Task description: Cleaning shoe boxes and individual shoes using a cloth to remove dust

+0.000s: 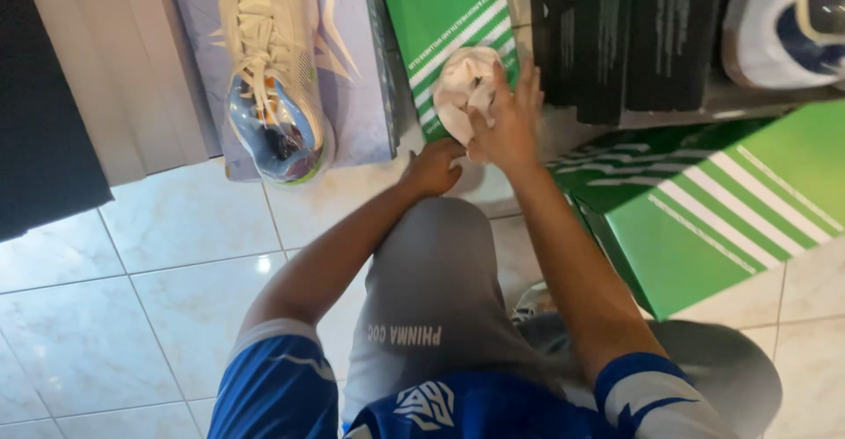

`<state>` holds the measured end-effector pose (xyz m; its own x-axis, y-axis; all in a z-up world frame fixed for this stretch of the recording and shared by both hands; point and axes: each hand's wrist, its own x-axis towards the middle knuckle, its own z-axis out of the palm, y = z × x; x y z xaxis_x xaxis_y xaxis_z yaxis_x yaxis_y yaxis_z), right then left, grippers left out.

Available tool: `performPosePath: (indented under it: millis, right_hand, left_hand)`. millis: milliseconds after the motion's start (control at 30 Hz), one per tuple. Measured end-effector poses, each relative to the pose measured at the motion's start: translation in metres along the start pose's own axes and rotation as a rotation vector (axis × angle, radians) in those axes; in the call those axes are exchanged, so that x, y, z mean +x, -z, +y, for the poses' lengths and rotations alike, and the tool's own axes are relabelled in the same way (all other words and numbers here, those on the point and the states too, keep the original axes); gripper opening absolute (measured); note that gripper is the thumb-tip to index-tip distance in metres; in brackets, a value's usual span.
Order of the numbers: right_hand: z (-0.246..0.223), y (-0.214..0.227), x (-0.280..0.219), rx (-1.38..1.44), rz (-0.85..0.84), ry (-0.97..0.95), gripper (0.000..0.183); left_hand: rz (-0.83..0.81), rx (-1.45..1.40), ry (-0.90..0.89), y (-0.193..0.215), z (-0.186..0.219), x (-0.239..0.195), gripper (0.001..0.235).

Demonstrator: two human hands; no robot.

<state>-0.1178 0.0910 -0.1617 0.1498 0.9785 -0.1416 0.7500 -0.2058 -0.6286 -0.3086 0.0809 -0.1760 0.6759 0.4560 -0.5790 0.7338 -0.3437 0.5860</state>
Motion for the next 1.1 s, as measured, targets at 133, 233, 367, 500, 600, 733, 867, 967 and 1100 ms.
performPosePath:
  millis: [133, 233, 367, 500, 600, 733, 867, 967, 1100]
  right_hand:
    - [0.038, -0.084, 0.014, -0.164, 0.178, 0.33, 0.064]
    - [0.043, -0.108, -0.004, -0.333, 0.124, 0.324, 0.06]
    - [0.065, -0.109, -0.013, -0.413, 0.247, 0.275, 0.06]
    - [0.087, -0.127, 0.035, -0.445, 0.405, 0.134, 0.054]
    - [0.058, -0.143, 0.064, -0.529, 0.256, 0.015, 0.083]
    - [0.034, -0.145, 0.033, -0.437, 0.033, 0.279, 0.058]
    - [0.074, -0.122, 0.064, -0.505, 0.247, 0.156, 0.068]
    - [0.066, -0.113, 0.11, -0.33, 0.291, 0.005, 0.063]
    - [0.023, -0.131, 0.091, -0.54, 0.094, 0.064, 0.069]
  left_hand:
    - [0.906, -0.388, -0.05, -0.081, -0.046, 0.021, 0.059]
    - [0.788, -0.795, 0.095, -0.082, -0.054, 0.031, 0.08]
    - [0.687, -0.961, 0.113, -0.041, -0.031, 0.03, 0.069]
    - [0.667, -0.913, 0.083, -0.073, -0.065, 0.04, 0.068]
    - [0.685, -0.846, 0.01, -0.097, -0.097, 0.055, 0.066]
    - [0.816, -0.803, -0.143, -0.159, -0.14, 0.092, 0.062]
    - [0.799, -0.814, -0.276, -0.087, -0.106, 0.045, 0.065]
    - [0.57, -0.781, -0.198, -0.071, -0.103, 0.026, 0.066]
    - [0.755, -0.871, -0.238, -0.088, -0.102, 0.065, 0.079]
